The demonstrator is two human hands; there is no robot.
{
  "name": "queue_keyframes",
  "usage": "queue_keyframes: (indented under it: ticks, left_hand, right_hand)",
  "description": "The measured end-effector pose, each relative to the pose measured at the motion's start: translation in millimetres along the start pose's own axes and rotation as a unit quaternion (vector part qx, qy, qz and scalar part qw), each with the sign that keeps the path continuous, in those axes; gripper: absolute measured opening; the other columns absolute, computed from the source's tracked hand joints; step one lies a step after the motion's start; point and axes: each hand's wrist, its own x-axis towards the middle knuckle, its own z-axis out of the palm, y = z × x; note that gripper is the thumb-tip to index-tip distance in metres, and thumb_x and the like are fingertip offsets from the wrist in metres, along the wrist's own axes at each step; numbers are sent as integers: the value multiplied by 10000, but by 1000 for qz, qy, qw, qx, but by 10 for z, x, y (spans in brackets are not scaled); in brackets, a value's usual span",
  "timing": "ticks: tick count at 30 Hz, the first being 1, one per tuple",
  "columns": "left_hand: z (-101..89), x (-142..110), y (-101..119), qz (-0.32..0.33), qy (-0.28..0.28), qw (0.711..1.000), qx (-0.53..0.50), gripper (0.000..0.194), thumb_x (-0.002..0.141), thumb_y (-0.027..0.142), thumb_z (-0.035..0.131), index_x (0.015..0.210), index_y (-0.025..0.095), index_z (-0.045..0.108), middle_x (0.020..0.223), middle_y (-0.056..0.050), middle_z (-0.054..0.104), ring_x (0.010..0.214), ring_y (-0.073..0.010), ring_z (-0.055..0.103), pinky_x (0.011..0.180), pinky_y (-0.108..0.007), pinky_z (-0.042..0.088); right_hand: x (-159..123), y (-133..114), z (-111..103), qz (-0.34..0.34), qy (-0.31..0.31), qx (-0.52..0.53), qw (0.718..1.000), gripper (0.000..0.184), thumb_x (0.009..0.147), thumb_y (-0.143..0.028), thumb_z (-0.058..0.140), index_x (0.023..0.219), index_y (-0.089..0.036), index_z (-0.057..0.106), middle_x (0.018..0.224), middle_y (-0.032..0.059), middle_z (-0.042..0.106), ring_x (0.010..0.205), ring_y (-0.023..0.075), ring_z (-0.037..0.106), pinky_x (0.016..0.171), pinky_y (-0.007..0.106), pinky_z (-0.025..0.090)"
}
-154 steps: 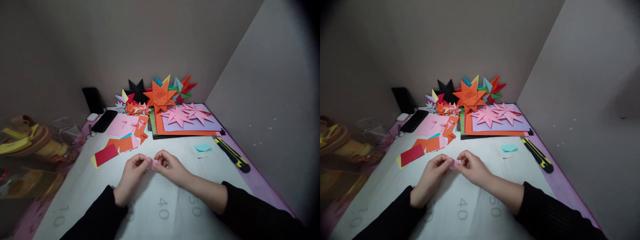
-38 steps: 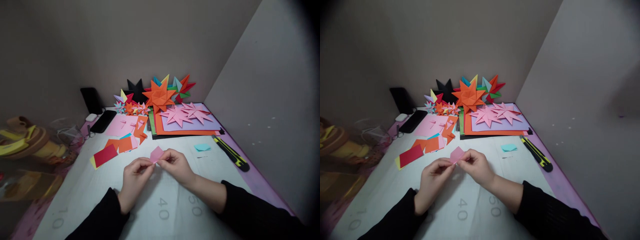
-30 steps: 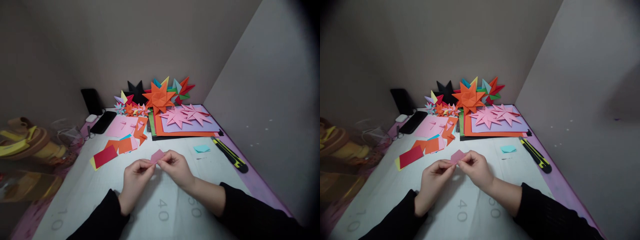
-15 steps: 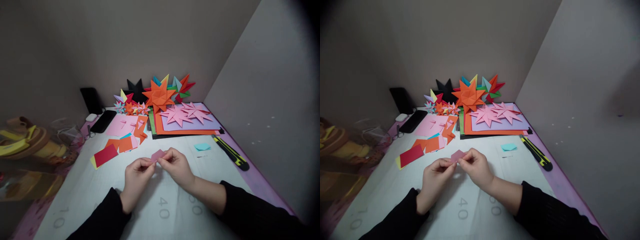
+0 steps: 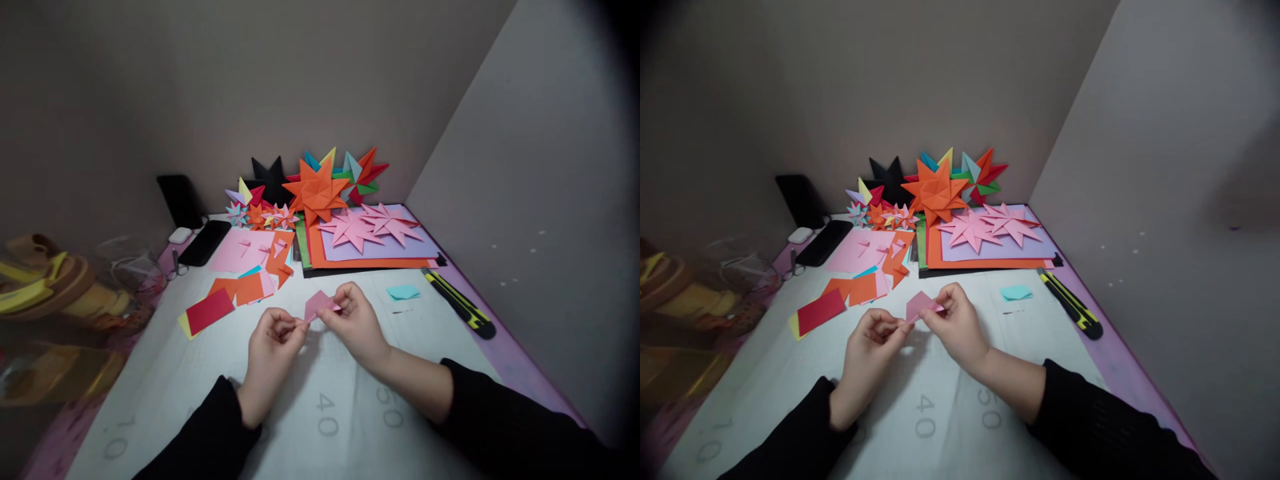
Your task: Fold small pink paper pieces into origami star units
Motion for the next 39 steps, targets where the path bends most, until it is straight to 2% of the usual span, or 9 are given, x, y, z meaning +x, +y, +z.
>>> queue_keyframes:
  ticks: [9, 14, 18, 21, 26, 33, 35, 38, 39]
  left_hand:
    - [-39, -3, -21, -17, 0, 999, 33, 212, 731, 272, 668, 814, 178, 497, 694, -15, 678, 628, -127, 638, 584, -221, 495]
    - [-36, 10, -39, -5, -55, 997, 45, 301, 737, 290, 661, 994, 152, 584, 900, -80, 688, 812, -178, 648, 681, -271, 523]
    - [-45, 7, 7, -2, -79, 989, 127, 212, 785, 344, 606, 784, 141, 670, 726, -39, 681, 655, -147, 606, 598, -230, 468]
    - [-60, -3, 27, -5, -70, 985, 157, 258, 789, 365, 595, 676, 142, 658, 603, -8, 630, 572, -126, 555, 537, -208, 415]
    - [-78, 7, 33, -9, -50, 987, 152, 269, 774, 389, 605, 685, 143, 666, 611, -7, 632, 566, -125, 539, 524, -205, 399]
    - [-102, 52, 1, -42, -11, 991, 124, 304, 767, 425, 612, 671, 139, 652, 611, -15, 640, 521, -112, 507, 512, -207, 395]
    - [-105, 57, -16, -48, 1, 993, 110, 307, 773, 432, 608, 687, 141, 650, 647, -25, 660, 530, -111, 512, 522, -206, 399]
    - [-94, 52, -20, -41, -3, 995, 94, 297, 776, 427, 611, 699, 143, 654, 658, -24, 664, 542, -113, 524, 532, -205, 406]
    - [-88, 47, -14, -38, -8, 995, 94, 295, 776, 424, 611, 696, 143, 654, 646, -20, 658, 538, -112, 521, 529, -204, 403]
  right_hand:
    - [36, 56, -55, 17, -7, 9, 1000, 300, 703, -230, 672, 779, -229, 382, 633, -71, 476, 549, 99, 472, 505, 210, 360]
    - [6, 51, -40, 15, -14, 2, 1000, 291, 703, -203, 665, 779, -228, 385, 643, -70, 485, 568, 102, 499, 536, 215, 389]
    - [-59, 39, 16, 32, -44, -10, 998, 286, 713, -212, 644, 806, -236, 375, 636, -68, 525, 561, 116, 535, 537, 228, 416]
    - [-69, 32, 39, 39, -55, 3, 998, 303, 716, -219, 646, 825, -238, 364, 620, -72, 562, 552, 116, 560, 535, 227, 419]
    - [50, 12, -32, 62, -50, 19, 997, 423, 667, -252, 709, 894, -237, 351, 623, -58, 636, 565, 133, 599, 538, 234, 429]
    - [165, 2, -126, 31, 16, 27, 999, 394, 699, -279, 688, 955, -236, 391, 600, -83, 573, 527, 105, 511, 514, 217, 383]
    - [123, 10, -88, 21, -15, 28, 999, 338, 728, -303, 667, 967, -231, 440, 649, -67, 546, 573, 106, 510, 539, 223, 395]
    - [36, 25, -16, 16, -118, -4, 993, 236, 736, -314, 664, 897, -209, 526, 724, -24, 536, 664, 126, 532, 620, 253, 438]
    - [10, 27, 0, 9, -123, -14, 992, 217, 747, -311, 653, 895, -210, 531, 762, -10, 544, 696, 135, 542, 640, 261, 449]
